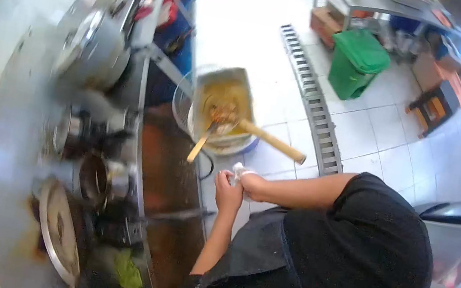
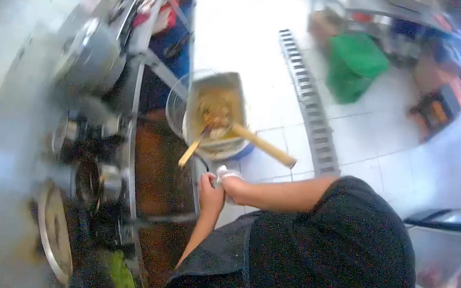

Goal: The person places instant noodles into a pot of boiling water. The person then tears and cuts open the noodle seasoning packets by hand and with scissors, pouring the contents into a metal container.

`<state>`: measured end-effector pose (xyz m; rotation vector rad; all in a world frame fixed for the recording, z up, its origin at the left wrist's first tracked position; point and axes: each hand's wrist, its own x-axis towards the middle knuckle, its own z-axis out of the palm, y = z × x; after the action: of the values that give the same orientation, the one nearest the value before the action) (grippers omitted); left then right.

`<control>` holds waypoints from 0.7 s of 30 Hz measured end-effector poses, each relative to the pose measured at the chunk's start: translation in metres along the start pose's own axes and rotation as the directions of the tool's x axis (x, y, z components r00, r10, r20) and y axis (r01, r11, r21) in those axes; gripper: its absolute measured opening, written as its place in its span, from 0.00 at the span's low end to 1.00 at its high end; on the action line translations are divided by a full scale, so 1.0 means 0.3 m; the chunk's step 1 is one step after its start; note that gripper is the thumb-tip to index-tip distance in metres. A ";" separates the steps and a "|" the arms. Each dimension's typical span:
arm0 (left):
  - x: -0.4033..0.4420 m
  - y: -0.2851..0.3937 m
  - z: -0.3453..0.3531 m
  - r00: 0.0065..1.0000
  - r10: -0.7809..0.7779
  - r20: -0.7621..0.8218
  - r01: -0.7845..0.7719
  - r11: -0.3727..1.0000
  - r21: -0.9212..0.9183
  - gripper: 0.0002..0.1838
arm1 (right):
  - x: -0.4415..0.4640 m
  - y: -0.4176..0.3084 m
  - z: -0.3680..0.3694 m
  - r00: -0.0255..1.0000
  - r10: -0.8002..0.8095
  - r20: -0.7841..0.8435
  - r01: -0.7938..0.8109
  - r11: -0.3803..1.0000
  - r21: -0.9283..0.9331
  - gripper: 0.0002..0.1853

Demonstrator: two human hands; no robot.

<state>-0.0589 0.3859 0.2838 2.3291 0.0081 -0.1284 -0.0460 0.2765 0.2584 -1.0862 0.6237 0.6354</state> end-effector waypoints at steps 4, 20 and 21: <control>0.070 0.277 0.296 0.971 0.190 0.143 -0.198 0.979 0.046 0.19 | -0.065 -0.086 -0.404 0.989 -0.139 -0.052 0.148 0.902 0.406 0.14; 0.425 1.392 1.293 0.865 0.367 0.343 -0.386 0.922 -0.014 0.16 | -0.766 -0.731 -1.925 0.900 -0.430 -0.065 0.390 0.732 0.559 0.25; 0.486 1.435 1.314 0.876 0.357 0.325 -0.368 0.929 -0.028 0.16 | -0.744 -0.775 -1.994 0.871 -0.468 -0.152 0.485 0.763 0.427 0.25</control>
<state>0.0701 -0.2010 0.3108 2.2722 -0.5997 -0.3233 -0.1113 -0.3925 0.3586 -0.7646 0.4636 0.0103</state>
